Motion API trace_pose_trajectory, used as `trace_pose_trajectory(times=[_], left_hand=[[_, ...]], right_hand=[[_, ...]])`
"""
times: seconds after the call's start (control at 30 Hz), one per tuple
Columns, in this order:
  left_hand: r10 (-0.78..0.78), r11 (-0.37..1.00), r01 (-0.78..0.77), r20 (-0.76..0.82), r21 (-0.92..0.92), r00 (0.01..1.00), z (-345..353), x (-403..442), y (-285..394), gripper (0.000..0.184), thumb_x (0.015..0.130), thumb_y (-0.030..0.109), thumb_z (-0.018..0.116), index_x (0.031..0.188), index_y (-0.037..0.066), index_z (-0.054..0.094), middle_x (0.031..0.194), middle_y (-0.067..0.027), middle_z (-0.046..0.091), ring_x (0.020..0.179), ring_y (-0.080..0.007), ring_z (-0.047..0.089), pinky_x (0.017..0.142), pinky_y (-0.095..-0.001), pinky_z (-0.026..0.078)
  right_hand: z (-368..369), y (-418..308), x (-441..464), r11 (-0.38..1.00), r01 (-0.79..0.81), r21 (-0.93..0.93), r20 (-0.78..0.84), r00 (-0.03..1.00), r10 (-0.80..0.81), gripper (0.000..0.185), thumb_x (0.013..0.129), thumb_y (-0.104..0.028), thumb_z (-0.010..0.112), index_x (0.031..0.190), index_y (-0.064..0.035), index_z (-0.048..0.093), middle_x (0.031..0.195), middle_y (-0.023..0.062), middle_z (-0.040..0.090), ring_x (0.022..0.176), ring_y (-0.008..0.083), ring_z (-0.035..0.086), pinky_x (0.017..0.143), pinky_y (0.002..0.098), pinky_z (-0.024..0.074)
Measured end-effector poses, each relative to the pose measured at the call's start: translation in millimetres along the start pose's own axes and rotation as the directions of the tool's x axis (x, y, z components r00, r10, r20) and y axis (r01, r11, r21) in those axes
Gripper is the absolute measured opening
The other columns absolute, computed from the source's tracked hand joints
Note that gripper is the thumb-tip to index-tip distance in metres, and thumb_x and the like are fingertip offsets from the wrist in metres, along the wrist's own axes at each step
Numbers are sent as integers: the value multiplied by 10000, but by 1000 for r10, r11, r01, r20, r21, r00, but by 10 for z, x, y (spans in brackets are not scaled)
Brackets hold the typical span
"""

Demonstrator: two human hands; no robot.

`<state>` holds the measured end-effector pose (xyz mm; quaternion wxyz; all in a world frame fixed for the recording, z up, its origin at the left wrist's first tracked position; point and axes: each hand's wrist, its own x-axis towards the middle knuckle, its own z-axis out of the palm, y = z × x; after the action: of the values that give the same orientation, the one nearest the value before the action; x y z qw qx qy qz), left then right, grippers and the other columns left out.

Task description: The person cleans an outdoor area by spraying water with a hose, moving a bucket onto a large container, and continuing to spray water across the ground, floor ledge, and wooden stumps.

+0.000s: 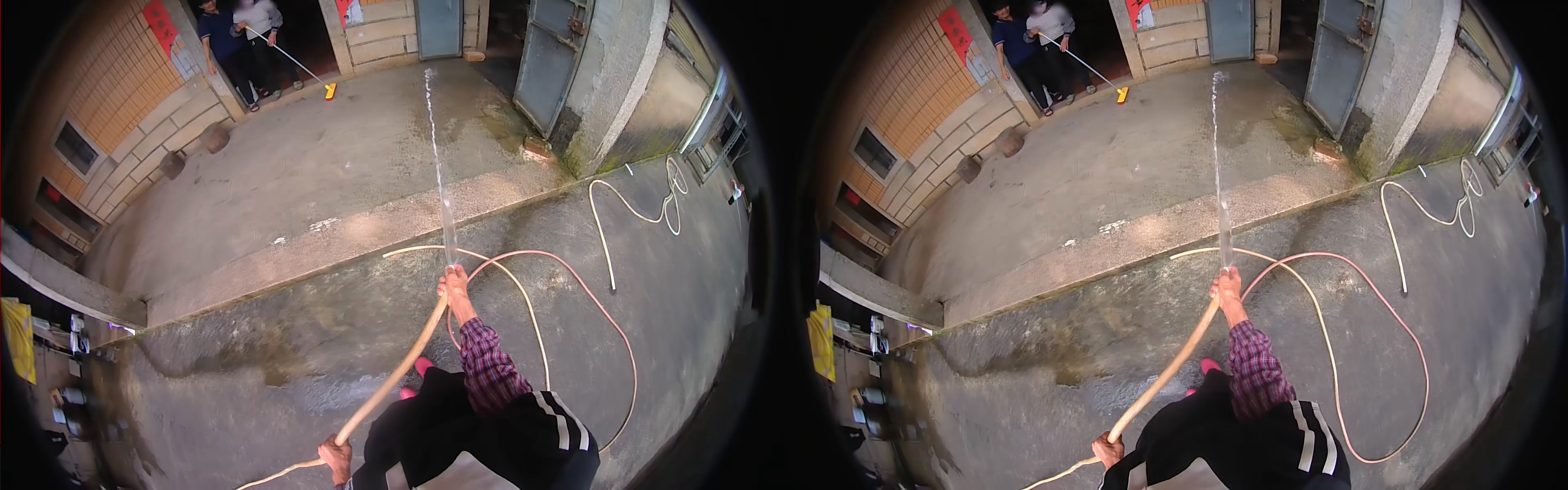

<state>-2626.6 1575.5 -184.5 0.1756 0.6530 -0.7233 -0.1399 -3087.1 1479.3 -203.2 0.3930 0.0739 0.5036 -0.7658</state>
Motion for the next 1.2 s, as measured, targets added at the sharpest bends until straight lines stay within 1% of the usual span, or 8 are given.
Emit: trace_pose_trajectory(times=[0.23, 0.6, 0.73, 0.8, 0.83, 0.9, 1.03, 1.2], left_hand=[[-28, 999, 28, -9, 20, 1000, -66, -94, 44, 201, 581, 221, 591, 519, 43, 522, 503, -177, 489, 509, -370, 499, 458, -405, 380], [21, 1000, -20, -61, 12, 998, -270, -169, -33, 185, 584, 155, 592, 502, 18, 499, 474, -193, 450, 458, -368, 468, 415, -375, 346], [19, 1000, -19, -45, -5, 999, -256, -180, -91, 197, 597, 157, 608, 510, 15, 503, 467, -190, 451, 445, -361, 463, 412, -367, 343], [21, 1000, -21, -39, 11, 999, -221, -152, -82, 196, 598, 161, 605, 511, 17, 504, 472, -190, 455, 448, -358, 470, 414, -368, 345], [17, 1000, -16, -41, 27, 999, -208, -133, -63, 195, 599, 164, 602, 512, 20, 504, 476, -190, 459, 451, -354, 476, 416, -368, 347], [11, 999, -11, 0, 51, 1000, -186, -62, -10, 167, 590, 152, 589, 520, 18, 518, 493, -195, 473, 469, -360, 488, 426, -378, 361], [46, 995, -51, 59, 83, 997, -58, 10, -52, 145, 583, 159, 580, 530, 31, 537, 518, -193, 497, 498, -362, 510, 448, -397, 384], [75, 996, -80, 105, 48, 992, 60, -4, -127, 160, 573, 188, 592, 529, 45, 534, 513, -184, 494, 518, -378, 498, 456, -410, 387]], right_hand=[[165, 155, 86, 997, -29, -72, 39, 999, 32, 75, 833, -163, 384, 850, -138, 314, 542, 34, 352, 356, 110, 332, 292, 252, 306], [175, 706, 237, 960, -250, -124, 110, 958, 264, 122, 801, -105, 411, 861, -127, 307, 515, 46, 354, 346, 128, 347, 293, 284, 320], [9, 698, 155, 961, -247, -122, 46, 966, 254, 113, 803, -112, 402, 854, -121, 301, 530, 55, 360, 347, 134, 350, 293, 287, 327], [-179, 639, 124, 937, -325, 129, -39, 942, 332, 104, 808, -125, 388, 866, -120, 302, 544, 65, 364, 347, 139, 353, 292, 285, 329], [-281, 639, 109, 938, -320, 135, -53, 943, 330, 104, 808, -125, 388, 866, -120, 302, 544, 65, 364, 347, 139, 353, 292, 285, 329], [-494, 653, 50, 995, -90, 33, -161, 982, 94, 78, 822, -160, 350, 857, -114, 297, 557, 72, 365, 351, 150, 354, 300, 291, 340], [-882, 620, -27, 993, -13, 116, -257, 966, 43, 96, 838, -181, 357, 853, -128, 279, 566, 64, 357, 349, 143, 344, 285, 283, 328], [-1138, 587, -85, 996, 28, 80, -328, 945, -1, 94, 842, -189, 360, 859, -133, 286, 556, 68, 363, 347, 146, 346, 277, 284, 324]])
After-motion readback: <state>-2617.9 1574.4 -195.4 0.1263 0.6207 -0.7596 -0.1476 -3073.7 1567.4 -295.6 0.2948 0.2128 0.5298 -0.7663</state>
